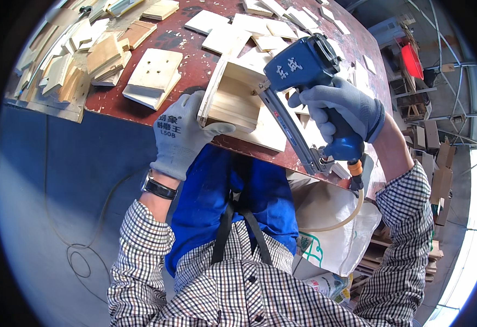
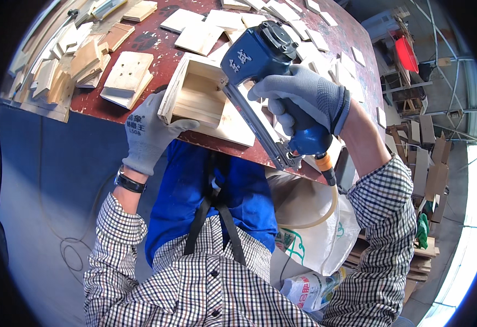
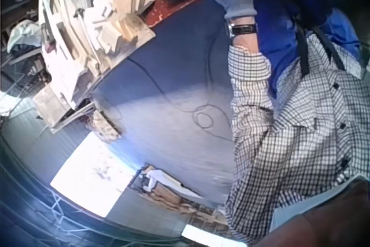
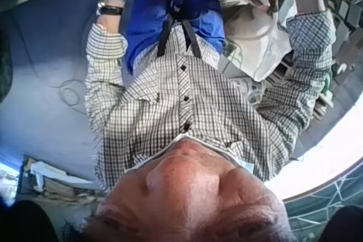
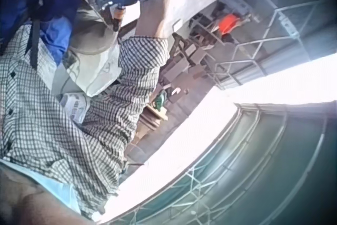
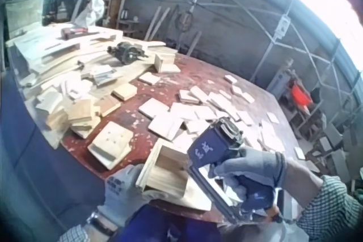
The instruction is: The person assembles small wooden boxes by hand, fitting pre-cut pieces together and securing them with a pneumatic nail gun. The person then sands the edges of the assembled boxes with a sanding block.
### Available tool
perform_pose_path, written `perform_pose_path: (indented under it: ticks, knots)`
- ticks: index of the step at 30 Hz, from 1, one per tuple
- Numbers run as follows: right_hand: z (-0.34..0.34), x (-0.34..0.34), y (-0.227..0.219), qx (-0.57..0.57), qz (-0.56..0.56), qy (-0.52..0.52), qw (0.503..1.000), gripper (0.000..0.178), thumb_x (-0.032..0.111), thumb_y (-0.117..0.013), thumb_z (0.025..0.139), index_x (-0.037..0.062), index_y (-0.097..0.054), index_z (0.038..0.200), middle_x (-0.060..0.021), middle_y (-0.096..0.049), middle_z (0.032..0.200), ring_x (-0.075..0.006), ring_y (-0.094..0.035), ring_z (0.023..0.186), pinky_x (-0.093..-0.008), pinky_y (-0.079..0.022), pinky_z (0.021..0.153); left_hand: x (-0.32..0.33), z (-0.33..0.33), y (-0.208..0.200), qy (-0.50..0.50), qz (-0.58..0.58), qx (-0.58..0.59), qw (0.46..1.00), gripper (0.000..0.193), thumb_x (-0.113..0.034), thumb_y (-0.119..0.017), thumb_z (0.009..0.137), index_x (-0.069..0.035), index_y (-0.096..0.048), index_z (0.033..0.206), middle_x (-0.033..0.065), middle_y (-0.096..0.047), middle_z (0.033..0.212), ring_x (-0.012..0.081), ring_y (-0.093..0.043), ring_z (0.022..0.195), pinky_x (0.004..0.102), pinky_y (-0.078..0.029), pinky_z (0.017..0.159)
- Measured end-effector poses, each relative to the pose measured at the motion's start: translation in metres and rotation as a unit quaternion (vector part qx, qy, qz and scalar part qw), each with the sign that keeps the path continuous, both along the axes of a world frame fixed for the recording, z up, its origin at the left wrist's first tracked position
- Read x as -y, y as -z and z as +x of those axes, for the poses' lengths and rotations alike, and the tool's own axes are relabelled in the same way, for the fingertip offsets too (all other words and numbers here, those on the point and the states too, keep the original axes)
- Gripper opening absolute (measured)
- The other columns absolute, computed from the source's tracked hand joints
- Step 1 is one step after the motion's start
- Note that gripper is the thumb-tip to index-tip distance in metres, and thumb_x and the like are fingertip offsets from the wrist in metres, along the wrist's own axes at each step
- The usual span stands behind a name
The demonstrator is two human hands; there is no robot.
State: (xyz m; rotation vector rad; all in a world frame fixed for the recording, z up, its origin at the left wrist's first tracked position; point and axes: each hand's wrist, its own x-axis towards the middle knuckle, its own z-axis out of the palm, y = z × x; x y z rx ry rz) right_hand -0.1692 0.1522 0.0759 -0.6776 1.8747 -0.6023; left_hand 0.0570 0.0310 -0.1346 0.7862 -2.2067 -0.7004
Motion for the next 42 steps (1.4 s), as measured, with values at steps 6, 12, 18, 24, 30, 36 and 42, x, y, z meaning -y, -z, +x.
perform_pose_path:
  ticks: [6, 12, 18, 24, 30, 36, 42]
  knots:
    - [-0.003, 0.001, -0.004, -0.02, 0.013, -0.021, 0.999, 0.043, 0.03, -0.07, 0.097, -0.0065, -0.07, 0.119, 0.0027, -0.052, 0.064, -0.0072, -0.055, 0.05, -0.0224, -0.048, 0.047, -0.002, -0.001, -0.001, -0.001, -0.013, -0.019, 1.0, 0.083, -0.065, -0.088, 0.075, -0.004, -0.068, 0.127, 0.014, -0.075, 0.108, 0.0313, -0.076, 0.095, 0.0399, -0.062, 0.079]
    - [0.005, -0.002, 0.002, -0.063, 0.016, -0.017, 0.998, 0.037, 0.029, -0.074, 0.093, -0.0033, -0.073, 0.111, 0.0008, -0.058, 0.063, -0.0087, -0.058, 0.047, -0.0235, -0.049, 0.044, -0.006, 0.002, -0.002, 0.0, -0.017, -0.018, 1.0, 0.08, -0.066, -0.086, 0.077, -0.005, -0.068, 0.125, 0.0132, -0.074, 0.108, 0.0308, -0.076, 0.094, 0.0402, -0.062, 0.078]
    - [0.007, -0.003, 0.004, -0.063, -0.005, -0.021, 0.998, 0.029, 0.027, -0.076, 0.09, 0.001, -0.072, 0.103, -0.0012, -0.06, 0.062, -0.0094, -0.059, 0.045, -0.0241, -0.049, 0.043, -0.002, -0.001, 0.002, -0.004, -0.033, -0.012, 0.999, 0.086, -0.062, -0.091, 0.073, -0.001, -0.068, 0.129, 0.0148, -0.076, 0.107, 0.0296, -0.077, 0.093, 0.0392, -0.063, 0.08]
    - [0.027, -0.002, 0.008, -0.046, -0.036, -0.078, 0.995, 0.029, 0.028, -0.075, 0.093, -0.0005, -0.072, 0.093, -0.0025, -0.064, 0.063, -0.0103, -0.064, 0.049, -0.0256, -0.055, 0.049, 0.0, -0.003, 0.002, -0.01, -0.054, -0.035, 0.998, 0.072, -0.063, -0.086, 0.075, -0.009, -0.069, 0.118, 0.0086, -0.073, 0.103, 0.0288, -0.075, 0.092, 0.0401, -0.061, 0.074]
    - [0.043, 0.008, 0.007, -0.085, -0.014, -0.144, 0.986, 0.035, 0.026, -0.074, 0.092, -0.003, -0.072, 0.111, -0.0042, -0.066, 0.067, -0.0103, -0.063, 0.051, -0.0256, -0.052, 0.049, 0.0, 0.001, -0.003, 0.0, -0.02, 0.005, 1.0, 0.08, -0.055, -0.092, 0.073, -0.006, -0.067, 0.13, 0.0114, -0.076, 0.109, 0.0284, -0.076, 0.098, 0.0384, -0.061, 0.083]
    - [0.045, 0.01, 0.003, -0.101, 0.014, -0.155, 0.983, 0.035, 0.03, -0.075, 0.091, -0.0003, -0.074, 0.109, -0.0026, -0.066, 0.067, -0.0093, -0.063, 0.053, -0.0251, -0.051, 0.05, -0.004, -0.001, 0.0, 0.007, -0.016, 0.0, 1.0, 0.079, -0.053, -0.094, 0.072, -0.007, -0.066, 0.131, 0.0116, -0.076, 0.109, 0.029, -0.075, 0.1, 0.0392, -0.061, 0.083]
    - [0.053, 0.016, 0.001, -0.194, 0.037, -0.213, 0.957, 0.031, 0.031, -0.074, 0.09, 0.0017, -0.075, 0.099, -0.0019, -0.066, 0.067, -0.0084, -0.063, 0.055, -0.0251, -0.051, 0.05, -0.006, 0.002, 0.004, -0.005, -0.024, -0.003, 1.0, 0.072, -0.068, -0.082, 0.077, -0.009, -0.069, 0.116, 0.0081, -0.071, 0.1, 0.0267, -0.075, 0.091, 0.0378, -0.06, 0.075]
